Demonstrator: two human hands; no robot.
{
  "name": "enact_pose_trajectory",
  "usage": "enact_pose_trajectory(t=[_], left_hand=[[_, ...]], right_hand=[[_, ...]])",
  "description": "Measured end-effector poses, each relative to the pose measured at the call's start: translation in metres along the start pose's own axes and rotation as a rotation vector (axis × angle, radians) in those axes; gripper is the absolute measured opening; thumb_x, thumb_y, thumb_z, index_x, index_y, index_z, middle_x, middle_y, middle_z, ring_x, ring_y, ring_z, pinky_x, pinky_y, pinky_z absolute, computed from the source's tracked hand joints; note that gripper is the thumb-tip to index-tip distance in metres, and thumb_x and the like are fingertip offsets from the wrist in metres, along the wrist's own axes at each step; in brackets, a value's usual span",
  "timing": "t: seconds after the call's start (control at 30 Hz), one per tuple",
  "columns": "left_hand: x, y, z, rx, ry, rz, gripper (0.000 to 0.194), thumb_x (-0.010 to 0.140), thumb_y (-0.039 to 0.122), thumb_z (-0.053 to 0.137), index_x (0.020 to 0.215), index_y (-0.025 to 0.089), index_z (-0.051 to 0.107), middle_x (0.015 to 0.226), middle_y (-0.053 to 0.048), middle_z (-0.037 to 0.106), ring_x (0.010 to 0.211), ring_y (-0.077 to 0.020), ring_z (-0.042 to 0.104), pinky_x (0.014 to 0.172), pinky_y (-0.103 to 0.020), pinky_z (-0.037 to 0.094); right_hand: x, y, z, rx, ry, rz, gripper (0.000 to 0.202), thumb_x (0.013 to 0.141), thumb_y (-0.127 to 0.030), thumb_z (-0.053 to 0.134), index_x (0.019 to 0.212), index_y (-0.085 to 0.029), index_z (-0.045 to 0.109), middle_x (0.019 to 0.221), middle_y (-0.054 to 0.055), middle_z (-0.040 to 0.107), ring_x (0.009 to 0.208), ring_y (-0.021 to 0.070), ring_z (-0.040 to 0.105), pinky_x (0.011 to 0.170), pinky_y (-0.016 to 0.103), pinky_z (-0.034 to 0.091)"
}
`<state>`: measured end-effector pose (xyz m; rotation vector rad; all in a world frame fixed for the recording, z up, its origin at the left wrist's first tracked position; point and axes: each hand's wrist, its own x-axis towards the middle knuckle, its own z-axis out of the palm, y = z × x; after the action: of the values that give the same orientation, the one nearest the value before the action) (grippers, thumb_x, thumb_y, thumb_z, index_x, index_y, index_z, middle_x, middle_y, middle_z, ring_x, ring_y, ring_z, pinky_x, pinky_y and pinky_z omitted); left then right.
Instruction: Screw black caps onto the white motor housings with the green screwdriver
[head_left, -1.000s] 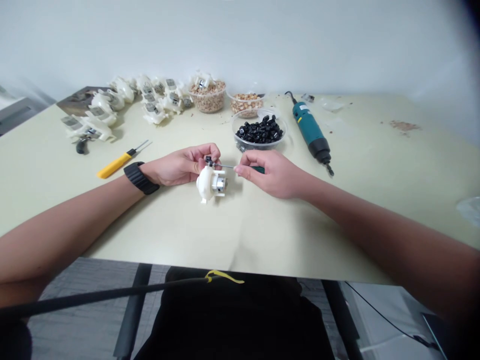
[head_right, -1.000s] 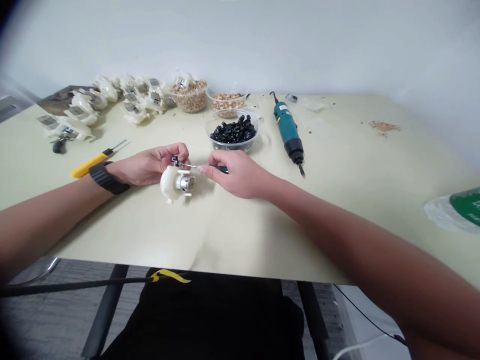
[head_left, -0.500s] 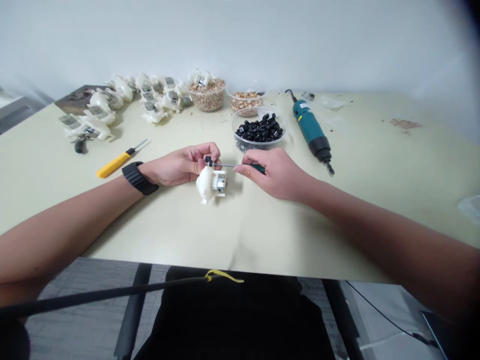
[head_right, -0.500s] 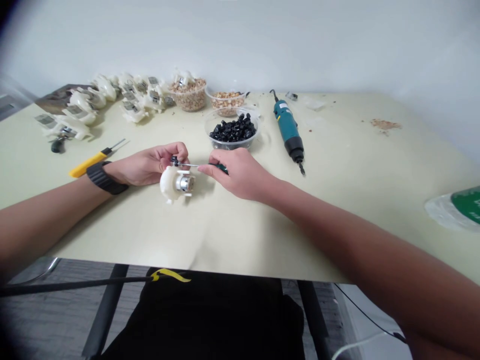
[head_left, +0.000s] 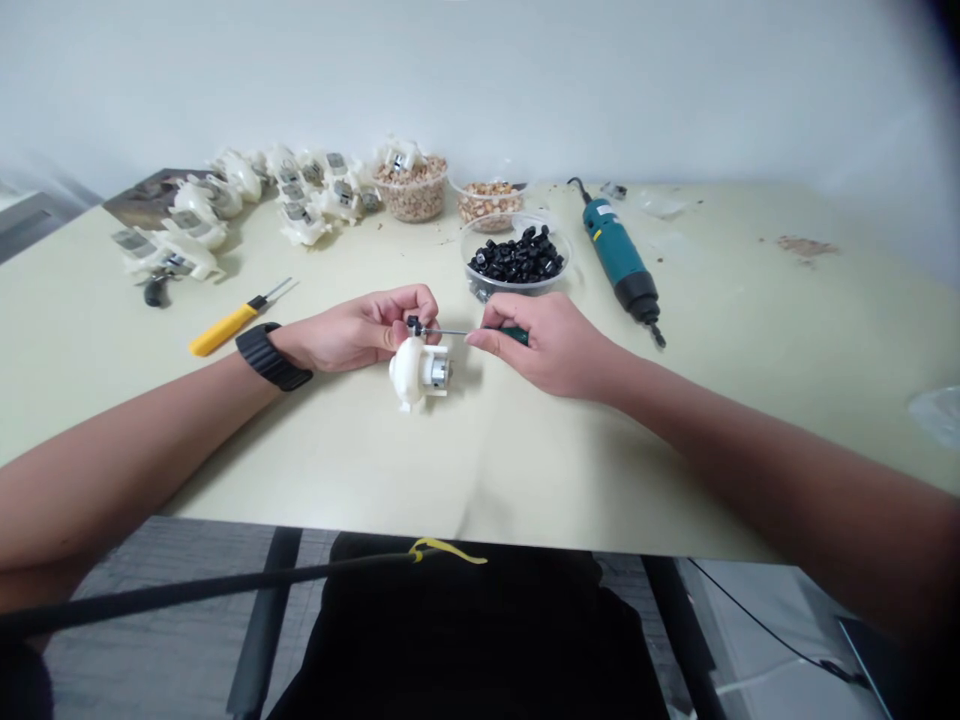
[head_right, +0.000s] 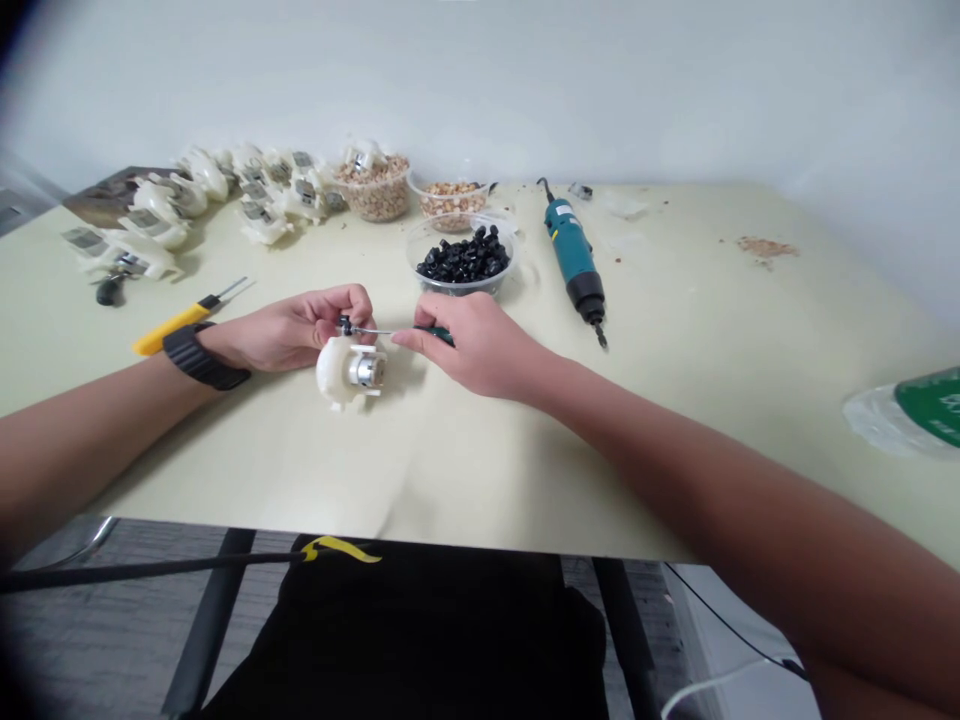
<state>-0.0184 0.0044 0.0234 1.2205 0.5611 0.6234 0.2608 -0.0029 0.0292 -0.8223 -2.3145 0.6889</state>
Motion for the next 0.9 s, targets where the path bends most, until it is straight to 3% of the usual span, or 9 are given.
enact_pose_trajectory(t=[0.13, 0.27, 0.43, 0.7, 0.8, 0.9], left_hand=[[0.000, 0.003, 0.001, 0.026, 0.004, 0.007, 0.038, 0.077, 0.030, 0.100, 0.097, 0.016, 0.070, 0.085, -0.003, 0.074, 0.068, -0.0126, 0.068, 0.063, -0.021, 0.056], [0.000, 0.005, 0.002, 0.051, -0.002, 0.006, 0.039, 0.077, 0.032, 0.100, 0.096, 0.016, 0.070, 0.085, -0.004, 0.074, 0.068, -0.0121, 0.067, 0.063, -0.021, 0.056], [0.000, 0.006, 0.005, 0.075, 0.038, 0.007, 0.041, 0.075, 0.034, 0.101, 0.093, 0.016, 0.069, 0.079, -0.002, 0.071, 0.062, -0.0115, 0.063, 0.059, -0.022, 0.054], [0.000, 0.005, 0.006, 0.065, 0.017, -0.004, 0.042, 0.075, 0.035, 0.102, 0.095, 0.016, 0.071, 0.085, -0.005, 0.074, 0.070, -0.0140, 0.067, 0.063, -0.022, 0.055], [0.000, 0.005, 0.006, 0.065, -0.004, 0.000, 0.039, 0.077, 0.034, 0.100, 0.096, 0.016, 0.072, 0.089, -0.005, 0.075, 0.073, -0.0140, 0.069, 0.065, -0.022, 0.055], [0.000, 0.005, 0.005, 0.088, -0.015, 0.006, 0.037, 0.079, 0.034, 0.099, 0.097, 0.016, 0.072, 0.090, -0.005, 0.076, 0.074, -0.0140, 0.069, 0.065, -0.022, 0.055]], right_hand=[[0.001, -0.003, -0.003, 0.043, -0.095, 0.072, 0.045, 0.109, -0.056, 0.058, 0.082, -0.020, 0.059, 0.073, -0.001, 0.059, 0.070, 0.0148, 0.049, 0.067, 0.033, 0.031], [0.001, -0.005, -0.005, 0.073, -0.076, 0.047, 0.031, 0.099, -0.046, 0.075, 0.095, -0.021, 0.057, 0.091, 0.002, 0.066, 0.079, 0.0162, 0.054, 0.070, 0.032, 0.036], [-0.002, -0.007, -0.005, 0.023, -0.023, -0.006, 0.030, 0.102, -0.043, 0.072, 0.090, -0.022, 0.055, 0.078, -0.001, 0.059, 0.071, 0.0143, 0.046, 0.068, 0.033, 0.031], [0.000, -0.010, -0.010, 0.052, -0.031, 0.019, 0.034, 0.104, -0.046, 0.069, 0.084, -0.019, 0.062, 0.079, 0.000, 0.062, 0.074, 0.0145, 0.047, 0.068, 0.033, 0.031], [0.003, -0.010, -0.012, 0.153, -0.089, 0.101, 0.044, 0.101, -0.056, 0.073, 0.079, -0.019, 0.062, 0.073, 0.000, 0.059, 0.069, 0.0132, 0.046, 0.063, 0.031, 0.032], [0.007, -0.009, -0.014, 0.303, -0.239, 0.277, 0.052, 0.099, -0.068, 0.072, 0.082, -0.020, 0.065, 0.064, -0.004, 0.050, 0.056, 0.0103, 0.037, 0.053, 0.030, 0.028]])
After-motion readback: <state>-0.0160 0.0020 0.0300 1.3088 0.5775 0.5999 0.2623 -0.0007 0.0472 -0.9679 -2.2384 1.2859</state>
